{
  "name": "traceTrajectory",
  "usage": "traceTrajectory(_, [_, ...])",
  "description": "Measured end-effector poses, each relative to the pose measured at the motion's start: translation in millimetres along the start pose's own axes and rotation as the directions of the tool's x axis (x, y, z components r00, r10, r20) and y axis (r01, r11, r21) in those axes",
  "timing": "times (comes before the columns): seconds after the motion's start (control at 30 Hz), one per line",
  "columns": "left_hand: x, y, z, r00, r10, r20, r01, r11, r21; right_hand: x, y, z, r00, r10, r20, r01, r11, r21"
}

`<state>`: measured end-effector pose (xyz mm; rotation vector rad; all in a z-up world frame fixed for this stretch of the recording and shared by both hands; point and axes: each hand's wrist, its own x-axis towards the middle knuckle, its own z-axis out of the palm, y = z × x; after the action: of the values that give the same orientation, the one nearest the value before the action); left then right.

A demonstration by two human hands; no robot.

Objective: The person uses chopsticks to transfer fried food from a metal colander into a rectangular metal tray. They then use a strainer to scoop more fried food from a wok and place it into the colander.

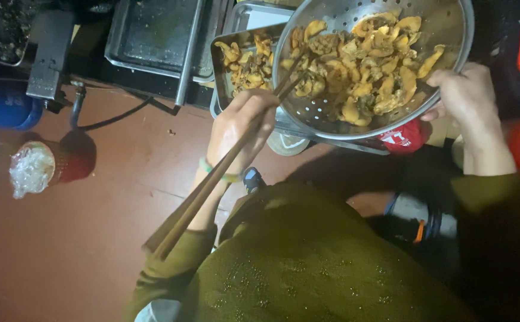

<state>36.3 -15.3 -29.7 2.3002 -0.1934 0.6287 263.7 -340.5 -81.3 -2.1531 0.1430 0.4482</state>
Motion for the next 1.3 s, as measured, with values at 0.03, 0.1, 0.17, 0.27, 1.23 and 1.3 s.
traceTrajectory(0.03, [-1,-2,-3,1.000,0.006,-0.001,-0.006,1.000,0.002,10,8,1,1.000,-0.004,-0.004,0.004,1.000,0.004])
traceTrajectory(0.1, [-4,-3,-7,0.991,0.097,-0.097,-0.079,0.981,0.175,27,28,2,1.000,-0.005,-0.002,0.005,0.999,0.042])
traceTrajectory(0.17, [-6,8,-27,0.991,0.084,-0.107,-0.064,0.982,0.178,7,7,-1,1.000,0.002,0.000,-0.002,1.000,0.016])
traceTrajectory(0.27, [-2,36,-51,0.990,-0.024,-0.140,0.048,0.984,0.169,3,0,-1,1.000,0.001,0.002,-0.001,1.000,0.001])
traceTrajectory(1.23, [-8,6,-30,0.996,-0.086,0.040,0.085,0.996,0.023,11,9,1,0.998,0.040,-0.041,-0.041,0.998,-0.037])
traceTrajectory(1.3, [-8,-3,-32,0.997,0.058,-0.059,-0.047,0.983,0.178,39,37,2,0.999,0.029,-0.020,-0.028,0.998,0.057])
